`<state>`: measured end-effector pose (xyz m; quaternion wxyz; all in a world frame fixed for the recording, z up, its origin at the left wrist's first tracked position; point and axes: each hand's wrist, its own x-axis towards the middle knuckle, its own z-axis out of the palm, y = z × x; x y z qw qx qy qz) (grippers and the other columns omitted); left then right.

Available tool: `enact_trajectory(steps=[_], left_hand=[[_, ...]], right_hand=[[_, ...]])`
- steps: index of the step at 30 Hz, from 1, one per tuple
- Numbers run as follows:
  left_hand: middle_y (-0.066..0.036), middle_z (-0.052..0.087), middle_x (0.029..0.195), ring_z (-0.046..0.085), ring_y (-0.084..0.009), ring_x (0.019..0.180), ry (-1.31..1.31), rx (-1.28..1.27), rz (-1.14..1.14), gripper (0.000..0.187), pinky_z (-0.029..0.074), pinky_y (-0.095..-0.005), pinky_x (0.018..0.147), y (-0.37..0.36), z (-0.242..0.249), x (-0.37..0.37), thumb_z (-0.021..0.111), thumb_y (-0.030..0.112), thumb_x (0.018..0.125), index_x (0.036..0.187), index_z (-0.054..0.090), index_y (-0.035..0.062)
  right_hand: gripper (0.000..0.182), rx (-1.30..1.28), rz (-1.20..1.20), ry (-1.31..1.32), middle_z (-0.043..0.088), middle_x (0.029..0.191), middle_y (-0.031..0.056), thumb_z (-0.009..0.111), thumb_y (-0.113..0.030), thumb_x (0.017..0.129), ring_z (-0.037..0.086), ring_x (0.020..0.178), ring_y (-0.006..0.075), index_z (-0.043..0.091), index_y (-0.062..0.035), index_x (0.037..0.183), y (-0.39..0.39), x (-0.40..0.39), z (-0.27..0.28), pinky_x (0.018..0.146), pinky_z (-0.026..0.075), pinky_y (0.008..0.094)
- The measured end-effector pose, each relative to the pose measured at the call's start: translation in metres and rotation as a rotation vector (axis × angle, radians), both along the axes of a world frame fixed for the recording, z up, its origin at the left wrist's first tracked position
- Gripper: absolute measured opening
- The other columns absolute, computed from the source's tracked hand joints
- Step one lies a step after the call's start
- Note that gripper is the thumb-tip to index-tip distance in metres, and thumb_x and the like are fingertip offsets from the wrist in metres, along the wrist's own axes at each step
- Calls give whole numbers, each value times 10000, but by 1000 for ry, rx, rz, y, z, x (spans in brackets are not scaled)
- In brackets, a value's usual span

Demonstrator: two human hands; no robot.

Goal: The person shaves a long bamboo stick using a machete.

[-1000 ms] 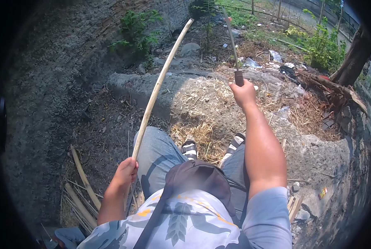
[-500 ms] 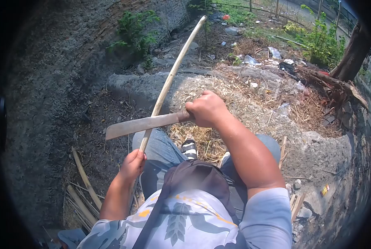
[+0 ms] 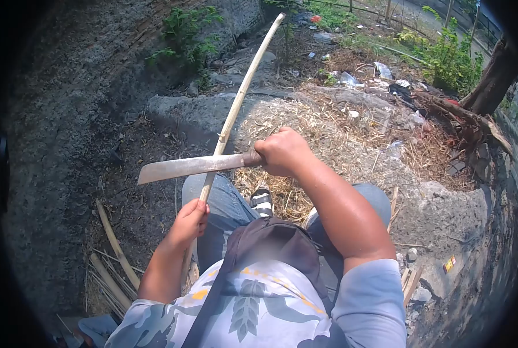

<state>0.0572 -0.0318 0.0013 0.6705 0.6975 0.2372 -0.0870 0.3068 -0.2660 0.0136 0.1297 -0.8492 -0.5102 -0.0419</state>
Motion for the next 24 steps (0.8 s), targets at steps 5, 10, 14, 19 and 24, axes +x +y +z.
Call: enact_trajectory(steps=[5,10,14,19,24], left_hand=[[86,384,664,319,-39,524,18,-28,-36,327,264,-243,468,2,-4,-3,455,398,1137,973,559,135],[90,352,659,288,-38,517,80,-64,0,319,239,-238,465,2,-5,-6,453,412,1134,970,543,154],[92,352,660,280,-32,515,84,-120,1,312,230,-230,464,-1,-1,-8,446,403,1137,974,541,155],[80,425,646,349,-32,494,75,-67,-20,318,282,-238,446,4,-1,-22,453,357,1140,985,585,114],[83,441,640,371,-34,491,144,-16,-39,312,306,-238,450,9,-10,-34,443,327,1140,962,590,116]], right_hand=[[212,-69,-260,198,759,918,113,712,-189,754,736,950,324,747,-182,963,-17,25,1,887,572,469],[194,-68,-258,162,762,920,113,723,-195,765,740,933,329,747,-178,957,-22,22,5,863,582,468],[174,-44,-98,54,761,877,105,735,-206,764,744,916,320,741,-158,932,-8,9,0,850,581,457],[198,-64,-298,99,761,914,127,702,-202,791,740,928,339,744,-155,979,-21,32,-1,869,581,471],[254,10,-503,189,762,962,142,679,-199,807,736,951,356,751,-169,1049,-39,47,-12,871,583,482]])
